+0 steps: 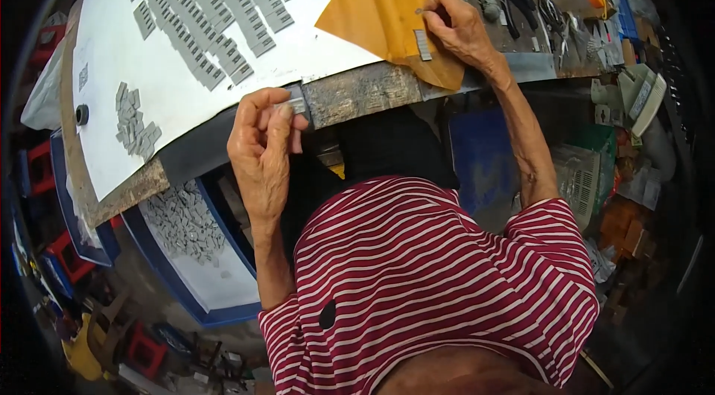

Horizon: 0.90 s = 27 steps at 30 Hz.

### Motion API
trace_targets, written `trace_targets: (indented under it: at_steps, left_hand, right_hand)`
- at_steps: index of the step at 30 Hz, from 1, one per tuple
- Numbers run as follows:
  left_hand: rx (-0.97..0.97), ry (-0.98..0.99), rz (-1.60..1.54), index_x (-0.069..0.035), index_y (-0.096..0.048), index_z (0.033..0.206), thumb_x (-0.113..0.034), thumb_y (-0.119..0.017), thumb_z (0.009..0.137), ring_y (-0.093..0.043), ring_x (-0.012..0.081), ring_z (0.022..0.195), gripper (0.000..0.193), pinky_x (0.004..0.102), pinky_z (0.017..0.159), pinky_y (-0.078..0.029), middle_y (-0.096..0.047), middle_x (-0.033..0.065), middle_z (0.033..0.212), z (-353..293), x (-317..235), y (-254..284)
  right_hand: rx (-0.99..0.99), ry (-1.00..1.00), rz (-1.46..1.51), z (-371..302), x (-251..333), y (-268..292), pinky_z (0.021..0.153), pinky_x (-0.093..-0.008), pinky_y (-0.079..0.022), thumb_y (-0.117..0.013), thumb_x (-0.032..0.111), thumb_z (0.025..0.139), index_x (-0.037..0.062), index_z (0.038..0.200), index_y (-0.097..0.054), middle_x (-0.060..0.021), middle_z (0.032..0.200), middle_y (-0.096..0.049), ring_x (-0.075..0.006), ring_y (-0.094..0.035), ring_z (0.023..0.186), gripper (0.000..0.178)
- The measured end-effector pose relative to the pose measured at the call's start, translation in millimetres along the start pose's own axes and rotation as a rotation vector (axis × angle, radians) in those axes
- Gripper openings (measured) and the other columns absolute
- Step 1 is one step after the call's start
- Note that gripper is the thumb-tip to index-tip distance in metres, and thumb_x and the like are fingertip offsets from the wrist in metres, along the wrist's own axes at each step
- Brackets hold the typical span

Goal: Manually picking and placing small hardware components onto strips.

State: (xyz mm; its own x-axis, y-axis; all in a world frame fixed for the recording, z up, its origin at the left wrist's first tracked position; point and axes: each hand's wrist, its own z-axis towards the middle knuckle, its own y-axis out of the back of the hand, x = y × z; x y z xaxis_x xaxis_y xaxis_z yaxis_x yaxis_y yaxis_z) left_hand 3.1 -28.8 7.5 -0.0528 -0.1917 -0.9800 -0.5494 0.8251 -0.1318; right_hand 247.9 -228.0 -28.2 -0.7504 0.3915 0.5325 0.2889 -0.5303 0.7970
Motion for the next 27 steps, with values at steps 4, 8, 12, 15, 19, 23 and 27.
trace_targets:
  at_steps: [4, 8, 12, 15, 19, 23, 27]
  left_hand:
    - [0.027, -0.013, 0.003, 0.0, -0.053, 0.099, -0.008, -0.051, 0.088, -0.046, 0.0048, 0.054, 0.014, 0.0161, 0.049, -0.035, -0.058, 0.0049, 0.07, -1, 2, -1]
    - [0.052, -0.009, 0.003, 0.001, -0.053, 0.1, -0.007, -0.051, 0.087, -0.047, 0.005, 0.055, 0.015, 0.0161, 0.05, -0.036, -0.058, 0.0052, 0.071, 0, 5, -2]
    - [0.07, 0.008, -0.017, 0.003, -0.052, 0.101, -0.003, -0.051, 0.087, -0.047, 0.0048, 0.057, 0.016, 0.0159, 0.051, -0.037, -0.056, 0.005, 0.071, 0, 4, -3]
    - [0.072, 0.027, -0.014, 0.003, -0.052, 0.101, -0.003, -0.051, 0.086, -0.047, 0.0049, 0.058, 0.016, 0.0158, 0.052, -0.037, -0.056, 0.0047, 0.072, -1, 4, -3]
    - [0.07, 0.028, 0.003, 0.003, -0.053, 0.101, -0.002, -0.051, 0.086, -0.047, 0.0048, 0.058, 0.015, 0.0158, 0.052, -0.037, -0.056, 0.0042, 0.072, -1, 7, -2]
    - [0.074, 0.033, 0.009, 0.002, -0.053, 0.1, -0.002, -0.051, 0.086, -0.046, 0.0047, 0.058, 0.015, 0.0158, 0.052, -0.037, -0.055, 0.0037, 0.072, -2, 7, -2]
    - [0.075, 0.038, 0.016, 0.002, -0.053, 0.1, -0.002, -0.051, 0.086, -0.046, 0.0048, 0.058, 0.015, 0.0159, 0.052, -0.037, -0.055, 0.0037, 0.072, -2, 7, -2]
  right_hand:
    - [0.007, -0.052, 0.087, 1, -5, -5, 0.057, -0.0227, -0.042, -0.053, 0.008, 0.083, 0.0, 0.085, -0.051, -0.0019, 0.07, -0.051, -0.0084, -0.048, 0.063, 0.008]
    - [-0.043, -0.003, -0.018, 0, 8, 0, 0.059, -0.0246, -0.043, -0.053, 0.009, 0.083, -0.0001, 0.088, -0.053, -0.0047, 0.07, -0.052, -0.0106, -0.05, 0.063, 0.011]
    - [-0.04, 0.105, -0.1, 6, 0, -2, 0.061, -0.028, -0.044, -0.054, 0.008, 0.082, 0.0002, 0.09, -0.055, -0.0083, 0.077, -0.055, -0.0176, -0.055, 0.067, 0.011]
    - [0.039, 0.078, -0.119, 8, -1, 1, 0.061, -0.029, -0.044, -0.055, 0.007, 0.081, 0.0003, 0.09, -0.055, -0.0091, 0.078, -0.054, -0.0195, -0.055, 0.067, 0.011]
    - [0.054, 0.11, -0.113, 10, -3, 2, 0.061, -0.0299, -0.044, -0.055, 0.007, 0.081, 0.0004, 0.088, -0.054, -0.0095, 0.076, -0.053, -0.0207, -0.054, 0.065, 0.01]
    - [0.062, 0.102, -0.133, 10, 2, 4, 0.06, -0.0314, -0.043, -0.054, 0.006, 0.08, -0.0001, 0.085, -0.05, -0.0105, 0.075, -0.052, -0.023, -0.054, 0.064, 0.008]
    - [0.053, 0.078, -0.119, 8, 5, 4, 0.06, -0.033, -0.043, -0.053, 0.005, 0.078, -0.0004, 0.083, -0.048, -0.0119, 0.073, -0.051, -0.0259, -0.054, 0.064, 0.008]
